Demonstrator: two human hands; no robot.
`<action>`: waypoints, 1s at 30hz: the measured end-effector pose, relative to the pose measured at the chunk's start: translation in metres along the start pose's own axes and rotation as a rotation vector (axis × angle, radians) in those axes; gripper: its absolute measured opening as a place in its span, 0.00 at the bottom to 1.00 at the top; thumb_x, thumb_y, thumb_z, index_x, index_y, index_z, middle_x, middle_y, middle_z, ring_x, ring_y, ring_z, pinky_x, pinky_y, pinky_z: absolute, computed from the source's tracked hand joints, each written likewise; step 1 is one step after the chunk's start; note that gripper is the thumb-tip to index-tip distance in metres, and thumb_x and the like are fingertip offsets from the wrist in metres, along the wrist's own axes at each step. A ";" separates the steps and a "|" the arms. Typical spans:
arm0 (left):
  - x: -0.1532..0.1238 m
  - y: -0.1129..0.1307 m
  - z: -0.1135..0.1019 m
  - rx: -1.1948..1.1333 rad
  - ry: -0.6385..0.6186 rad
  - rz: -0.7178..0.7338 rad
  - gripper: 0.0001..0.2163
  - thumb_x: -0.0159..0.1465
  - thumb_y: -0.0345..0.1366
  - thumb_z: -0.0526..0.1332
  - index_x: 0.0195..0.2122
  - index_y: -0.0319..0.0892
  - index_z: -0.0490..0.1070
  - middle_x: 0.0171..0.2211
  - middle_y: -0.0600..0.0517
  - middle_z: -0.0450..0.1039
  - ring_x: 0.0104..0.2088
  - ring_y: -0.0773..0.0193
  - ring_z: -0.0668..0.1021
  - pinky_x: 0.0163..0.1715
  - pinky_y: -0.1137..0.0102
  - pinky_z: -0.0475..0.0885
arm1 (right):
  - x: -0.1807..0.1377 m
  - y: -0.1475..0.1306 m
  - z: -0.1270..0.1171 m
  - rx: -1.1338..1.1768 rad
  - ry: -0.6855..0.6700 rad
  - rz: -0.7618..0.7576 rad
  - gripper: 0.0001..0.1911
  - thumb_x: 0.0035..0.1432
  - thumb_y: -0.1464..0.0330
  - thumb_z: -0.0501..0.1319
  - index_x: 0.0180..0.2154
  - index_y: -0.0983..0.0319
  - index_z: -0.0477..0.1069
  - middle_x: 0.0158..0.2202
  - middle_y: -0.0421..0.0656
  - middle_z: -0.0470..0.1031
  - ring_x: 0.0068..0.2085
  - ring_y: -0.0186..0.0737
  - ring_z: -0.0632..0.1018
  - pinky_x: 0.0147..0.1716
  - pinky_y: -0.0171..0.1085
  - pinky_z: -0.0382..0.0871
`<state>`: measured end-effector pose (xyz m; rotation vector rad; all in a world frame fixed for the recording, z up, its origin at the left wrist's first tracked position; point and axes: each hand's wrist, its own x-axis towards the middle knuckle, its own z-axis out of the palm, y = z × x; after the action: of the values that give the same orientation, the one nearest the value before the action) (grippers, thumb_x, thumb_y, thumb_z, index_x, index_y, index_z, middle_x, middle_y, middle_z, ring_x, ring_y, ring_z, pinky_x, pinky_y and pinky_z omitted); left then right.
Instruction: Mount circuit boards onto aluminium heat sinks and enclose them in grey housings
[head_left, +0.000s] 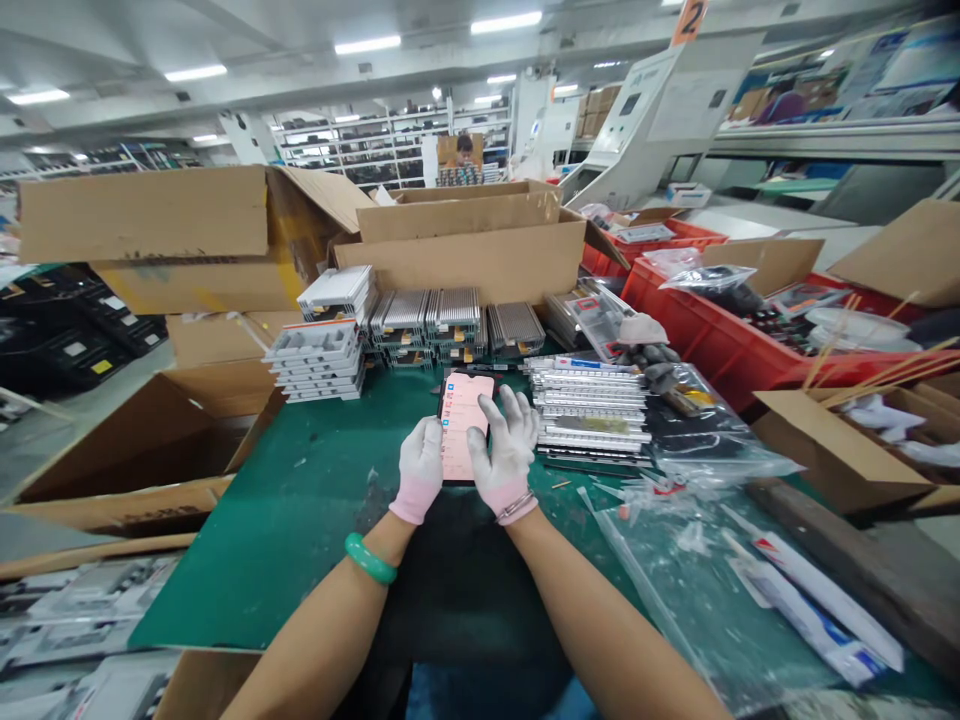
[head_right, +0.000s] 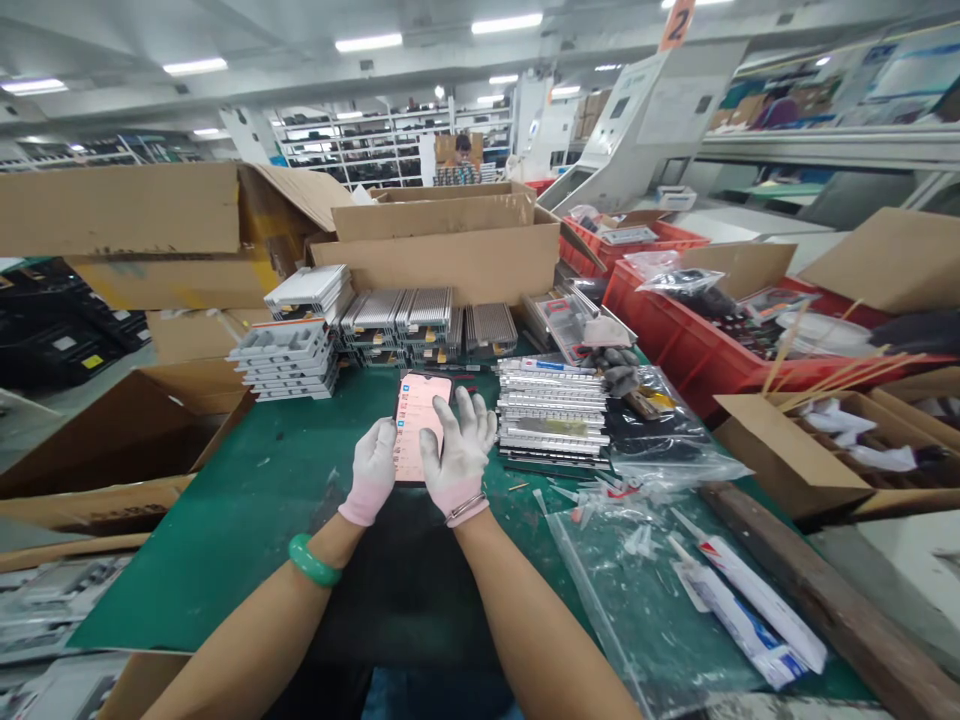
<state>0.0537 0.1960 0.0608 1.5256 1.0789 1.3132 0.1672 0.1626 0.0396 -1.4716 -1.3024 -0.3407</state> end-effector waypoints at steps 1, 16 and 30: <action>0.000 0.000 0.000 0.000 0.001 0.000 0.18 0.61 0.53 0.54 0.28 0.42 0.66 0.27 0.53 0.71 0.30 0.63 0.72 0.29 0.71 0.69 | 0.000 0.000 0.000 0.003 0.001 0.000 0.20 0.65 0.60 0.50 0.56 0.57 0.67 0.62 0.50 0.61 0.64 0.54 0.57 0.60 0.59 0.51; -0.001 0.005 0.000 -0.015 -0.007 -0.002 0.17 0.61 0.52 0.55 0.26 0.42 0.65 0.25 0.54 0.70 0.28 0.64 0.72 0.29 0.72 0.69 | 0.001 0.002 0.000 0.031 0.027 -0.018 0.22 0.66 0.59 0.49 0.58 0.58 0.63 0.62 0.51 0.62 0.64 0.52 0.58 0.60 0.58 0.52; 0.002 -0.003 -0.001 -0.111 0.061 -0.014 0.20 0.60 0.55 0.57 0.24 0.42 0.62 0.22 0.55 0.64 0.25 0.67 0.66 0.24 0.74 0.65 | 0.000 -0.002 0.002 0.325 0.059 0.186 0.23 0.67 0.61 0.49 0.61 0.60 0.58 0.60 0.52 0.64 0.61 0.45 0.66 0.59 0.51 0.63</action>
<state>0.0528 0.1986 0.0589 1.4014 1.0354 1.3944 0.1648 0.1636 0.0397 -1.2822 -1.1047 -0.0462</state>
